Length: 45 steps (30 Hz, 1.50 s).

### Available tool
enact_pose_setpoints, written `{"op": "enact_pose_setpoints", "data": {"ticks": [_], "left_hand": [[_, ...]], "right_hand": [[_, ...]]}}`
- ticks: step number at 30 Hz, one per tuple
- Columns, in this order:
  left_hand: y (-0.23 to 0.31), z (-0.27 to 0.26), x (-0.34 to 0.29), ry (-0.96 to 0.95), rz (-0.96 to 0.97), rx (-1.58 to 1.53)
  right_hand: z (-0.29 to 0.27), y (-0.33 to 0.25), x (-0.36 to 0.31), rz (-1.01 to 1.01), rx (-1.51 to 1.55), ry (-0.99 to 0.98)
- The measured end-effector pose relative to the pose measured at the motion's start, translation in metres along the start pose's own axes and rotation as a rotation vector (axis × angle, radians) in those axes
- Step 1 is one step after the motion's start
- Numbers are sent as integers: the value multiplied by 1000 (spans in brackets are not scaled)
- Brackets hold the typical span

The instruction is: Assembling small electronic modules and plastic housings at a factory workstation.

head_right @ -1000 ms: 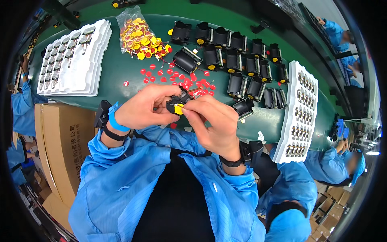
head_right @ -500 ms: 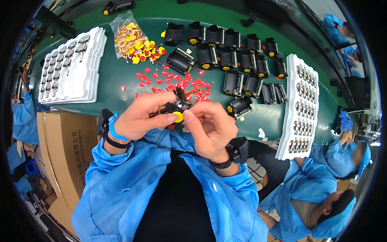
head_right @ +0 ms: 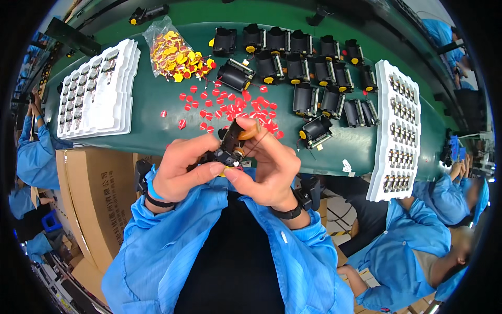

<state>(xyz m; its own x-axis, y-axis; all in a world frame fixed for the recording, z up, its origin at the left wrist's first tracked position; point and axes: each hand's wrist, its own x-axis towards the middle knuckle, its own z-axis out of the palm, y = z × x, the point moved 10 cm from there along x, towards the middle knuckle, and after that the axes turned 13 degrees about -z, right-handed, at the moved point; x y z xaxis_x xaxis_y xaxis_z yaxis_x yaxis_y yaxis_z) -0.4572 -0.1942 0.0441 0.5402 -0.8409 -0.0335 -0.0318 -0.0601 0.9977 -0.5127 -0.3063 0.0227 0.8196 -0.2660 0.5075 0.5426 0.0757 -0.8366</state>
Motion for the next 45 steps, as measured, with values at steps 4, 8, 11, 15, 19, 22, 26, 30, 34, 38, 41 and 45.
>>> {"op": "enact_pose_setpoints", "data": {"ticks": [4, 8, 11, 15, 19, 22, 26, 30, 34, 38, 41, 45], "left_hand": [[-7, -9, -6, 154, -21, 67], [-6, -12, -9, 195, -44, 108], [17, -3, -8, 83, 198, 277], [32, 4, -13, 54, 337, 502], [34, 23, -12, -36, 329, 716], [30, 31, -11, -27, 346, 698], [21, 38, -11, 72, 427, 898], [18, 44, -13, 138, 554, 1192], [15, 57, -14, 88, 620, 1395], [17, 64, -14, 79, 714, 1461], [17, 58, -7, 124, 725, 1485], [21, 49, 12, 173, 637, 1535]], "right_hand": [[-5, -1, -5, -139, -174, 79], [-3, 2, -2, -129, -118, 81], [3, 11, 9, 125, 261, 91], [-4, -7, 19, 20, 302, -135], [-5, -6, 11, 85, 204, -174], [-5, 3, 6, 85, 218, -65], [-6, 4, 4, 70, 291, 0], [-9, 5, 11, 158, 232, 10], [-10, 12, 15, 209, -64, -55], [-21, 25, 10, 209, -150, 8], [-24, 23, 18, 254, -73, 91], [-40, 21, 35, 244, -177, 123]]}}
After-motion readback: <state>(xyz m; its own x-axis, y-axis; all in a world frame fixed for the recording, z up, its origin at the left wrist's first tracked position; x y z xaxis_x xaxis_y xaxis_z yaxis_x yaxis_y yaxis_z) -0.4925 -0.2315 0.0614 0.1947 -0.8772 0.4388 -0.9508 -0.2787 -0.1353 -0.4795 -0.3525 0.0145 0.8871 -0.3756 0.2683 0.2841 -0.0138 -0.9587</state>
